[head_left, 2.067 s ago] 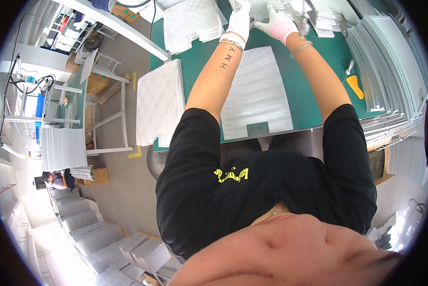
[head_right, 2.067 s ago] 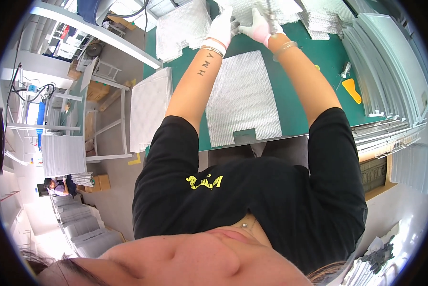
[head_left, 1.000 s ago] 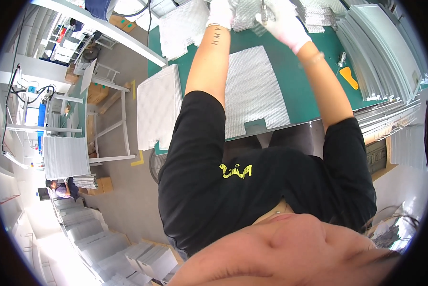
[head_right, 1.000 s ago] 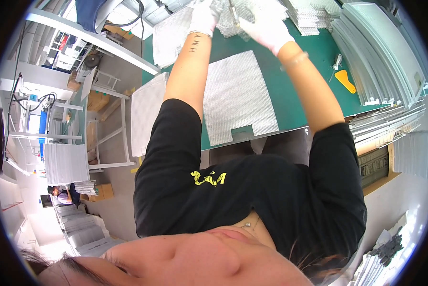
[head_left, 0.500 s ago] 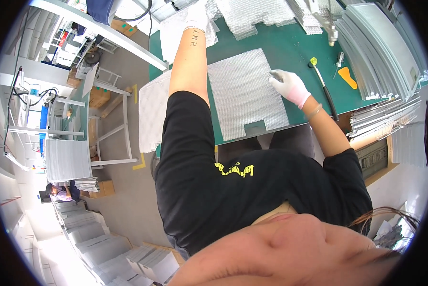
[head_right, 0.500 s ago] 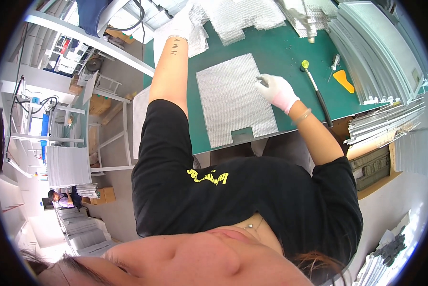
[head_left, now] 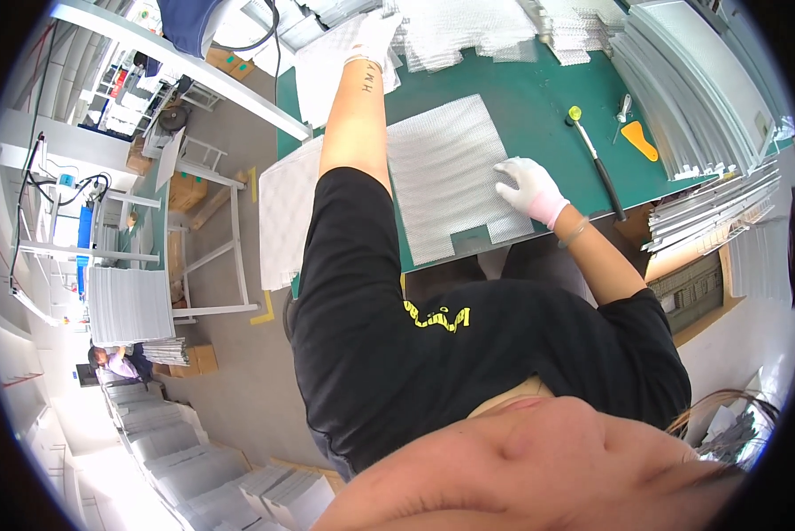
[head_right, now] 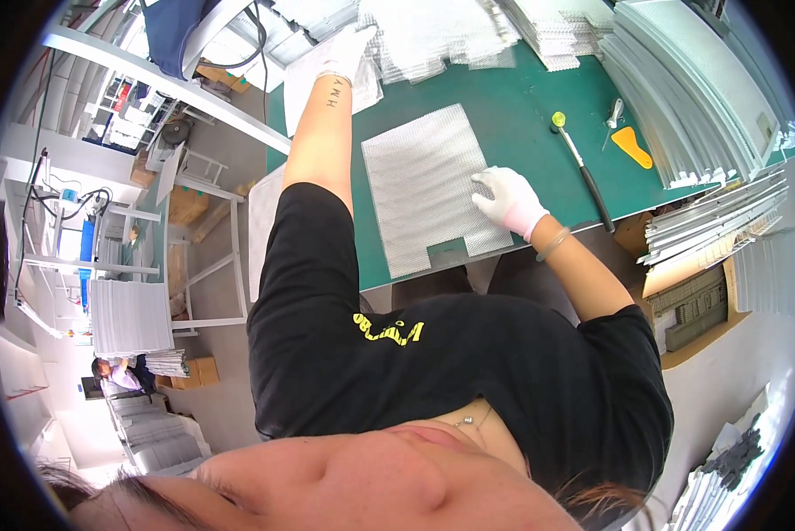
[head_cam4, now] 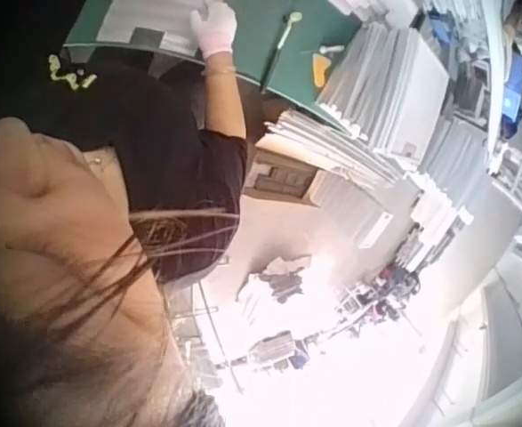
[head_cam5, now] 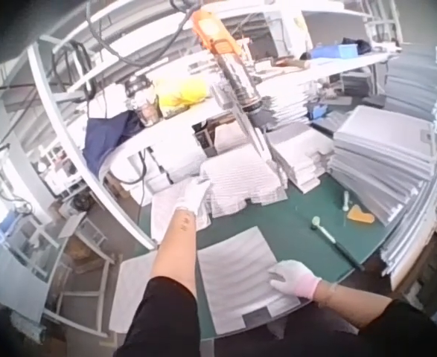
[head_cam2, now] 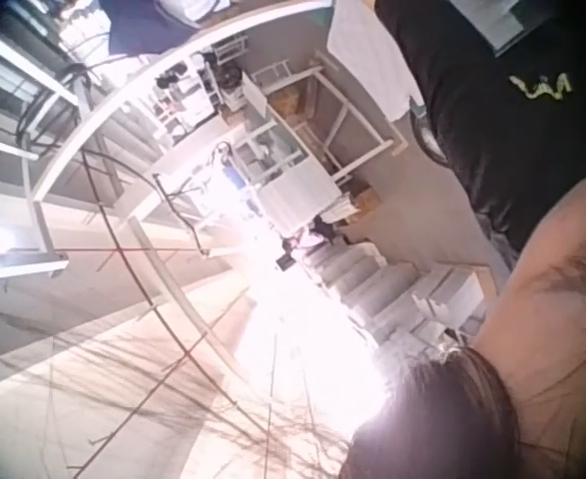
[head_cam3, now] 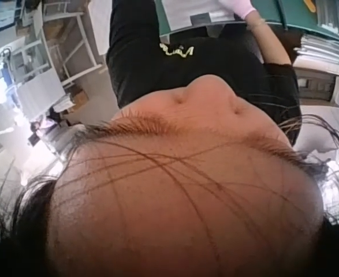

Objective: Assembling a metal frame and brackets onto a mesh air filter using an electric screwdriver.

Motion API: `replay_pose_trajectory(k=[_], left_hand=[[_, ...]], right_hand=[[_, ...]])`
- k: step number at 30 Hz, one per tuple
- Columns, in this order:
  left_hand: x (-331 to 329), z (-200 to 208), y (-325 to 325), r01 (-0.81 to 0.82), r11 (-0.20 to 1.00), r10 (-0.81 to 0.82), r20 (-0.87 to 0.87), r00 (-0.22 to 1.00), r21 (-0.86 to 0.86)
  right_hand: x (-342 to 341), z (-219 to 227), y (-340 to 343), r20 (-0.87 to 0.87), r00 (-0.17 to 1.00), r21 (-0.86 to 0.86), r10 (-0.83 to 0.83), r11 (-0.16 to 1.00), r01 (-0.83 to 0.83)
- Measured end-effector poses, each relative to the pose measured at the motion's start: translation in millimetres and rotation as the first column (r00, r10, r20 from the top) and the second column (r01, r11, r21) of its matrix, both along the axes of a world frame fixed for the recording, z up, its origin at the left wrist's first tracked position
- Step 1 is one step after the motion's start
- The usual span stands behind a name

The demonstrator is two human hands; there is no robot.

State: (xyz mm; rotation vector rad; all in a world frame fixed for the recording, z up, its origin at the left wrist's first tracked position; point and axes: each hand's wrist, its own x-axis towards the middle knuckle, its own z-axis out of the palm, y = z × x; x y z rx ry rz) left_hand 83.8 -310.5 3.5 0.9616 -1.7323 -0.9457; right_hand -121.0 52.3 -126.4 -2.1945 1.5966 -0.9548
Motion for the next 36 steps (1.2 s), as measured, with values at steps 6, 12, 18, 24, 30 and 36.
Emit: replay_pose_trajectory(k=[6,12,18,24,30,36], left_hand=[[-36,4,41,0.103,0.995,-0.104,-0.164,0.981,-0.01],[-13,-10,37,0.024,0.995,-0.034,0.103,0.994,0.095],[-8,-23,24,0.187,0.966,-0.12,-0.331,0.936,0.179],[14,-20,4,0.521,0.826,-0.098,-0.857,0.506,0.214],[31,-2,93,0.224,0.957,-0.067,-0.609,0.79,0.186],[141,67,108,0.106,0.994,-0.084,-0.493,0.866,0.018]], right_hand=[[-5,-13,9,-0.119,0.991,-0.011,-0.056,0.998,0.055],[-4,-12,5,-0.077,0.996,-0.06,-0.043,0.997,0.038],[-38,11,-52,0.245,0.936,-0.107,-0.253,0.952,0.286],[-100,48,-181,0.573,0.695,0.223,-0.433,0.899,0.376],[-142,65,-212,0.477,0.788,0.372,-0.39,0.902,0.221],[-159,126,-198,0.698,0.597,-0.223,0.395,0.913,-0.343]])
